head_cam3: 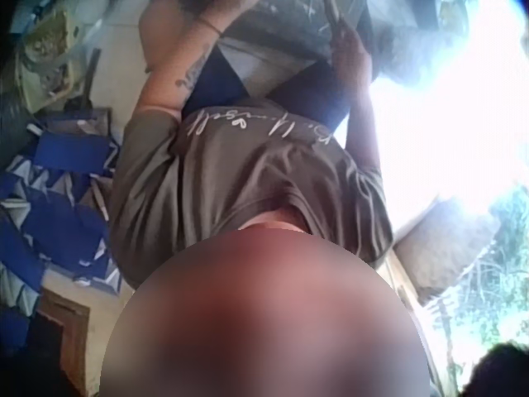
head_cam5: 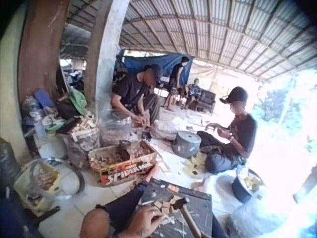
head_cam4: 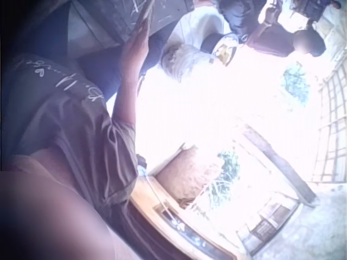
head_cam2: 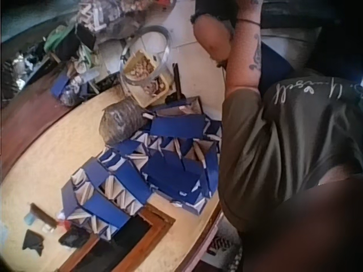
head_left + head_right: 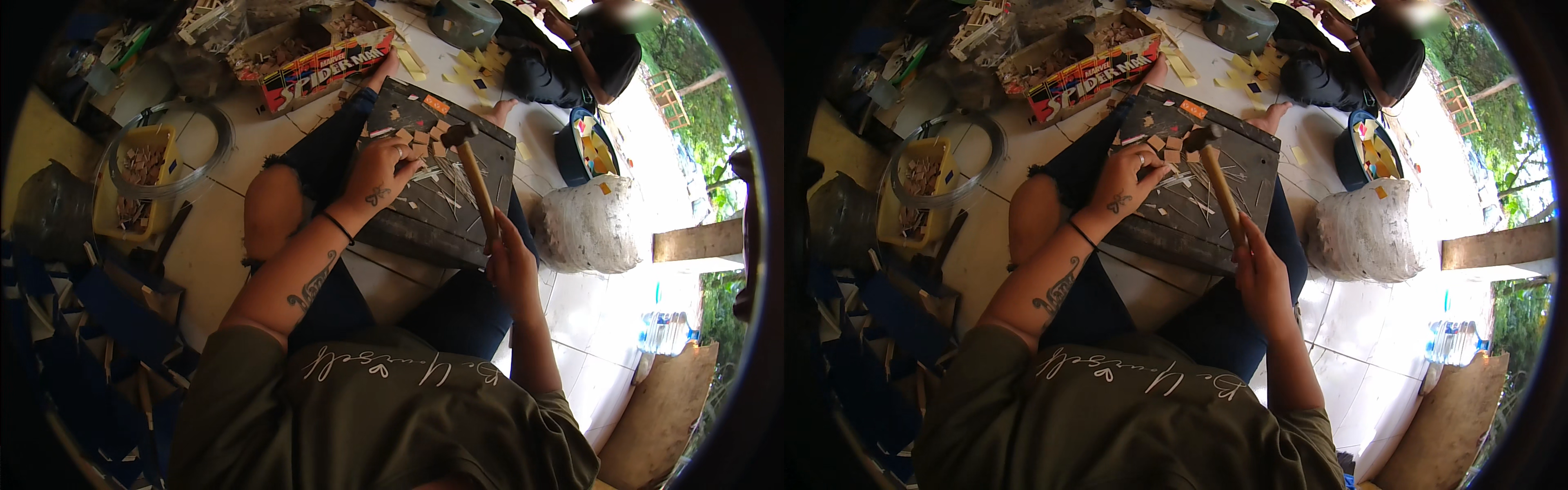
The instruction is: The person sits on the floor and repeatedly picks up small wooden blocks and nails, then uses a hammer to drive the nails into the blocks. The person occasionally gathers the finished pieces and places them into a nearby container.
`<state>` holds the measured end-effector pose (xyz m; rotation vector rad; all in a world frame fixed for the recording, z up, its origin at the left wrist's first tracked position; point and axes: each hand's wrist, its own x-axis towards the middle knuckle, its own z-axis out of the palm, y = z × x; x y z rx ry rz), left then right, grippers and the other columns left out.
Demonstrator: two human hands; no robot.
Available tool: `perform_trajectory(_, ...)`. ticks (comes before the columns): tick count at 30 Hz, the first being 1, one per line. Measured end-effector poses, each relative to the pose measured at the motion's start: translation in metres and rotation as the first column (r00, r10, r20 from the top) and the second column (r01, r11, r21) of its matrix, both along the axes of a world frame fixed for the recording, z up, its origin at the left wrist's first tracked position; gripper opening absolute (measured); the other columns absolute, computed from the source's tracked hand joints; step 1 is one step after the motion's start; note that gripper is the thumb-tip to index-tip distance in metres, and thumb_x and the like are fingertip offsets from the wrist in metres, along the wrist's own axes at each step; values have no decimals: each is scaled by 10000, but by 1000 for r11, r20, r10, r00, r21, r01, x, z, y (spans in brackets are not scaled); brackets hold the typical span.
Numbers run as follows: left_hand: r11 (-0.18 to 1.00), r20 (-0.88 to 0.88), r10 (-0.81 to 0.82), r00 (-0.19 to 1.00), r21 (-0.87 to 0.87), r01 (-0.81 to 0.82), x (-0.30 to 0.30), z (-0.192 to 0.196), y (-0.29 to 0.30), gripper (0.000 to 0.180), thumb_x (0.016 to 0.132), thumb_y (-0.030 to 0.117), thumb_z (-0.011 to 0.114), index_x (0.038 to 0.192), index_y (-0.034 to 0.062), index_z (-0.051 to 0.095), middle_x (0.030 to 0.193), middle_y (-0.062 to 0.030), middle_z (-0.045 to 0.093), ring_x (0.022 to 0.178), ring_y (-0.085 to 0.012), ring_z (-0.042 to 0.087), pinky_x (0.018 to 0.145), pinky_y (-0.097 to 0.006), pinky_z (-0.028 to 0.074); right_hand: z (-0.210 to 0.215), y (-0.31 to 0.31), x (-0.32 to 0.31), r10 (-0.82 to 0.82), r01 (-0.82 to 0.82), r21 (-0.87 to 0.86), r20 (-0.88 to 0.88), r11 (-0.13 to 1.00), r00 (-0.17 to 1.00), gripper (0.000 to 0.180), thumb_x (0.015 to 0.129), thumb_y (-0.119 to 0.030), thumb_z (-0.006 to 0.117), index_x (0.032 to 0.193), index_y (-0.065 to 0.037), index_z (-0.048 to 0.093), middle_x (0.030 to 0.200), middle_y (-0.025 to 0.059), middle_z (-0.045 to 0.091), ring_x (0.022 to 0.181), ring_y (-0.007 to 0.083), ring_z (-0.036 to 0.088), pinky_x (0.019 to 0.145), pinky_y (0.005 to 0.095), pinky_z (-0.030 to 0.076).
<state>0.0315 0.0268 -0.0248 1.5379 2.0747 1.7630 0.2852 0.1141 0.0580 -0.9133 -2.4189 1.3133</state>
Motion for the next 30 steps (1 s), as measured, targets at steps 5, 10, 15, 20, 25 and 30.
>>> perform_trajectory(5,999,36,-25,999,-27,26,1,-1,0,115,818,82,722,826,-25,681,781,-137,628,729,-281,616,665,-374,483,9,-26,-2,144,-89,544,-59,834,988,547,927,-24,520,1445,-181,437,1041,157,640,875,359,666,732,420,539)
perform_trajectory(10,1000,-9,-18,1000,5,18,1,0,0,123,821,85,720,837,-31,684,767,-135,621,721,-282,610,656,-375,480,10,-34,-5,87,-135,491,120,861,989,582,913,-39,536,1456,-211,417,1052,140,632,866,368,659,716,436,537)
perform_trajectory(15,999,23,-40,999,-3,40,0,-1,0,124,817,82,722,825,-32,674,747,-132,613,706,-287,606,648,-374,481,7,-34,-5,108,-84,539,-13,838,994,590,908,-38,539,1458,-210,414,1004,134,621,804,369,649,685,437,533)
perform_trajectory(20,999,26,-37,999,-4,37,-2,-1,1,108,811,64,721,806,-28,664,746,-130,614,706,-283,609,646,-371,485,6,-33,-5,110,-121,511,52,851,993,586,909,-34,536,1460,-192,412,993,147,621,808,378,647,693,436,531)
perform_trajectory(25,999,66,-49,997,2,49,1,-1,0,114,804,61,726,787,-29,659,766,-125,629,730,-279,622,661,-361,493,6,-29,-7,117,-134,418,67,898,991,573,925,-38,523,1464,-193,406,1029,164,629,865,389,648,739,432,532)
perform_trajectory(30,998,48,-33,998,-60,35,-1,-2,0,109,804,53,728,786,-30,660,793,-126,649,741,-271,643,666,-352,506,5,-28,-6,114,-104,405,-1,909,994,542,941,-55,507,1458,-192,416,1113,186,633,956,392,647,804,427,525)
